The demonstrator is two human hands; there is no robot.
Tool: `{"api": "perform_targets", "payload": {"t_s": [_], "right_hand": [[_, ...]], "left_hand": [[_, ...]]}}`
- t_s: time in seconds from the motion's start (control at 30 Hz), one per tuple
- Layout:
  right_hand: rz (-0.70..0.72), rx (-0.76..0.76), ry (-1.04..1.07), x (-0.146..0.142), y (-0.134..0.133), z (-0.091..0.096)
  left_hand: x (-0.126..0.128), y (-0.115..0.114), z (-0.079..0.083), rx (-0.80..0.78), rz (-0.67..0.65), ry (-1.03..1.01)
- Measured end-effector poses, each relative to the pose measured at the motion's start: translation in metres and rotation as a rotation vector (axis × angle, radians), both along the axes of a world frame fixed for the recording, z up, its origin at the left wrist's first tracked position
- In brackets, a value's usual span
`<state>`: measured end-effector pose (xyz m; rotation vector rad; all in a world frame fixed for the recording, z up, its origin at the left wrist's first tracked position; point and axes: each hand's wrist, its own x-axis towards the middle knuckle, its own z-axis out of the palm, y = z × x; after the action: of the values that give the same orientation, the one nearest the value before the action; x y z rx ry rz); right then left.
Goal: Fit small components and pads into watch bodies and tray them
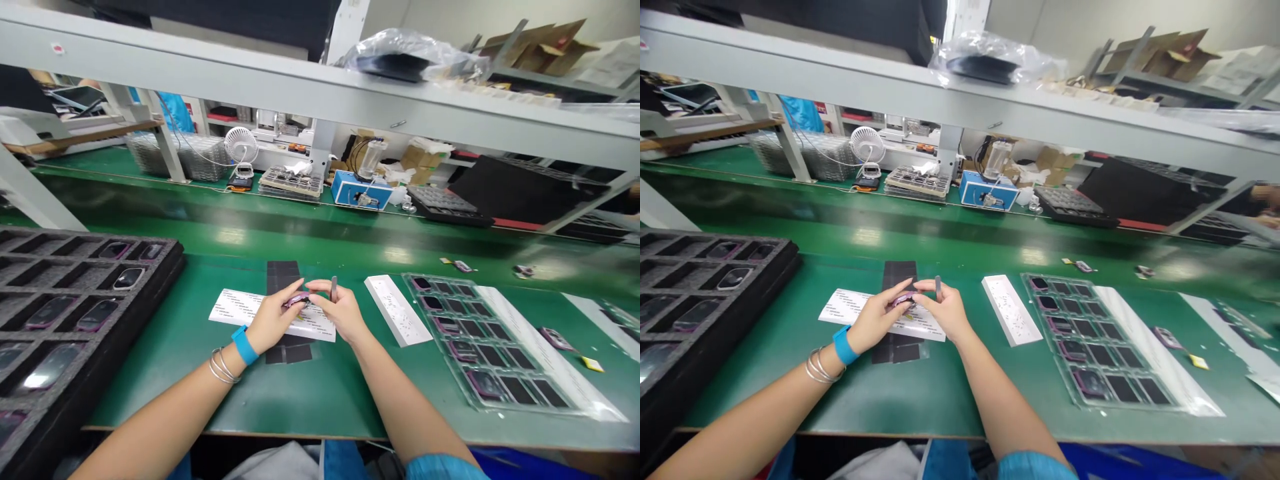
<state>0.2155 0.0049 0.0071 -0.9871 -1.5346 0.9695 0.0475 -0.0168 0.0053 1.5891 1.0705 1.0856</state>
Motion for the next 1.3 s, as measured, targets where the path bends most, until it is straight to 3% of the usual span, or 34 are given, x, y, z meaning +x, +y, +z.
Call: {"api": "perform_targets", "payload": {"t_s": [0.17,0.3,0.43,0.6,0.77,0.9,1.1,1.3], "right_hand": [[-0.046,0.059,-0.166,-0.01,-0.005,0.0],[-0.089,0.076,-0.213,-0.013,-0.008,0.0],[-0.198,-0.024,-0.057,-0.004,-0.003,-0.002],[-0.258,-0.055,-0.012,0.011,0.003,0.001],[-0.191,-0.375,0.318,0.026,0.011,0.013],[-0.079,-0.56,0.49,0.041,0.019,0.017],[0.164,-0.636,0.186,0.066,0.022,0.01],[0.195,-0.693,0.007,0.081,0.029,0.0]], "left_hand": [[0.001,0.006,-0.008,-0.265,-0.098,-0.177],[0.0,0.007,-0.005,-0.446,-0.198,-0.277],[-0.003,0.007,0.004,-0.635,-0.131,-0.535],[-0.006,0.01,0.007,-0.7,-0.108,-0.727],[-0.011,0.012,0.008,-0.732,-0.118,-0.682],[-0.015,0.012,0.01,-0.789,-0.301,-0.504],[-0.006,0.01,0.0,-0.769,-0.428,-0.346],[0.007,0.018,-0.009,-0.879,-0.477,-0.368]]}}
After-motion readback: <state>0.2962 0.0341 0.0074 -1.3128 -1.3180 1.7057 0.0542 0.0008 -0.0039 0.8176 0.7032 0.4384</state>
